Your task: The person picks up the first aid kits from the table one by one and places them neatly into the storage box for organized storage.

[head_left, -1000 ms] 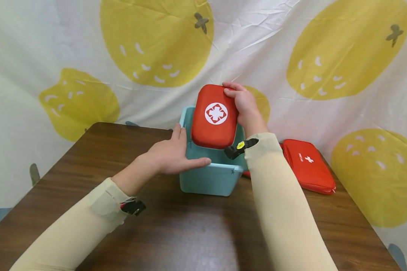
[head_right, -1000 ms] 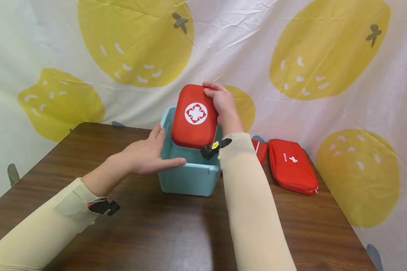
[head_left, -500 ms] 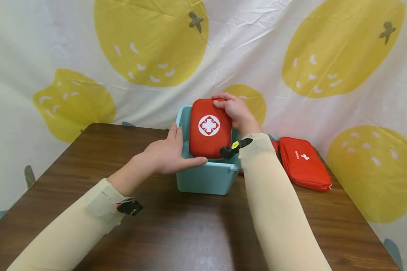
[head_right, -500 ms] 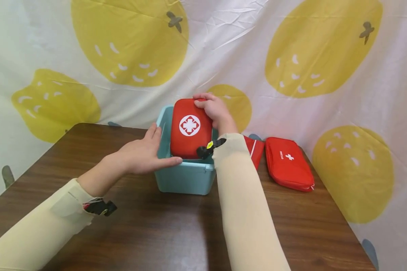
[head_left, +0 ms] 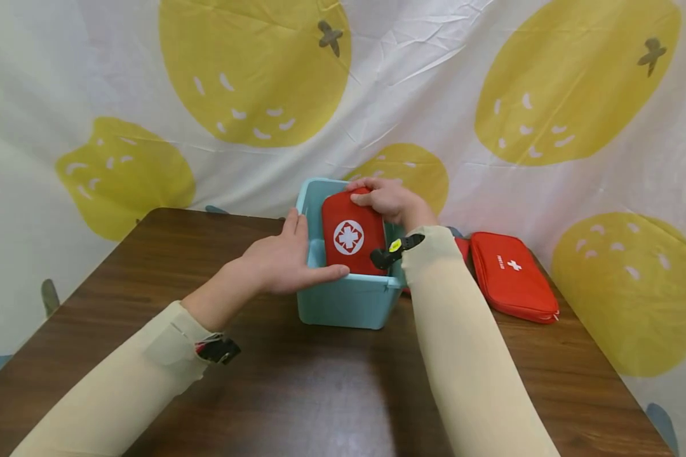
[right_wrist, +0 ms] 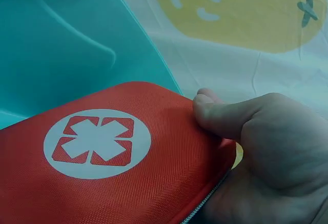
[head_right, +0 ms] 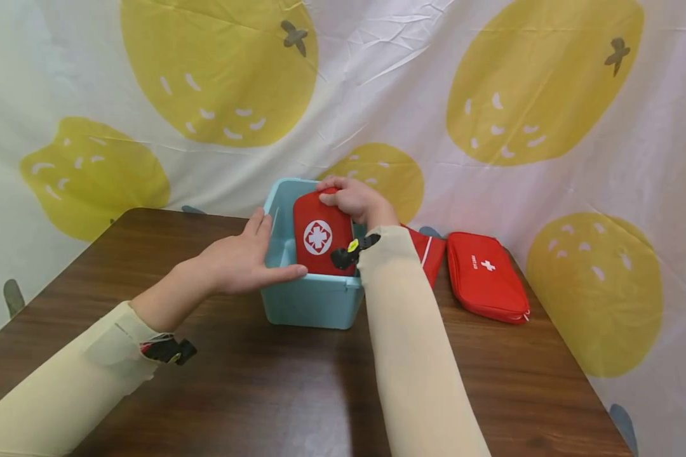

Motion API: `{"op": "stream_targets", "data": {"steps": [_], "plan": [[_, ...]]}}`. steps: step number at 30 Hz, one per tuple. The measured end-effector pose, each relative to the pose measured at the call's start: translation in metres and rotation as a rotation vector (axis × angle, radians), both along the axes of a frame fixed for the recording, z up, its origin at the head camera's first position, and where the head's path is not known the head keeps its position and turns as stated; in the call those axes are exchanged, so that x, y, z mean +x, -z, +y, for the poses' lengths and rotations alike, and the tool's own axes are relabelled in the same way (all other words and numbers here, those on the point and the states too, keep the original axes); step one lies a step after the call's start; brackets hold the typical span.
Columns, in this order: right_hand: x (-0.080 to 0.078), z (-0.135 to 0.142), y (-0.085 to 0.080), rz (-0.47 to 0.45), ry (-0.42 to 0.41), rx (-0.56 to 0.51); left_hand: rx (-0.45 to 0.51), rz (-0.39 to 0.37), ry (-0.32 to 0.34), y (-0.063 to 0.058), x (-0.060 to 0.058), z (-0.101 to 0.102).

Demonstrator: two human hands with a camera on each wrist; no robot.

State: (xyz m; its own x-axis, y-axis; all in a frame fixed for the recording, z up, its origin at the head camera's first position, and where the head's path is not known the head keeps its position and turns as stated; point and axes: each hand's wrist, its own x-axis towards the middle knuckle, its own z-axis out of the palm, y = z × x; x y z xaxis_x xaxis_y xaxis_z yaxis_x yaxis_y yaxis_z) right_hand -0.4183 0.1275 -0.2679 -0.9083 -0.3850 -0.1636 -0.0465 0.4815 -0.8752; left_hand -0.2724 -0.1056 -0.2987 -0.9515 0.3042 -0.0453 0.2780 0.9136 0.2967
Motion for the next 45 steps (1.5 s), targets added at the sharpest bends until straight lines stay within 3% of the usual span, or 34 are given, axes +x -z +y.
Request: {"op": "stream_targets", "data": {"steps": [5,12,21,35,40,42,45], "plan": [[0.002,-0.001,0.001,-0.064,-0.037,0.032,0.01,0.002,-0.005,0.001,0.0,0.0],[0.009,-0.002,-0.002,-0.099,-0.098,0.248,0.009,0.009,-0.006,0.0,0.0,0.001],[0.012,-0.005,-0.002,-0.137,-0.105,0.302,0.013,0.008,-0.013,0.001,0.0,0.001],[0.008,-0.002,-0.001,-0.042,-0.064,0.317,0.012,0.024,-0.011,0.003,-0.001,0.001],[0.007,0.001,-0.002,0.036,-0.047,0.346,0.007,0.031,-0.002,0.003,-0.001,0.001],[0.007,0.002,-0.002,0.077,-0.04,0.327,0.008,0.033,0.0,0.004,-0.001,0.002],[0.006,0.003,-0.004,0.132,-0.028,0.217,0.011,0.034,0.002,0.004,-0.001,0.003]]}}
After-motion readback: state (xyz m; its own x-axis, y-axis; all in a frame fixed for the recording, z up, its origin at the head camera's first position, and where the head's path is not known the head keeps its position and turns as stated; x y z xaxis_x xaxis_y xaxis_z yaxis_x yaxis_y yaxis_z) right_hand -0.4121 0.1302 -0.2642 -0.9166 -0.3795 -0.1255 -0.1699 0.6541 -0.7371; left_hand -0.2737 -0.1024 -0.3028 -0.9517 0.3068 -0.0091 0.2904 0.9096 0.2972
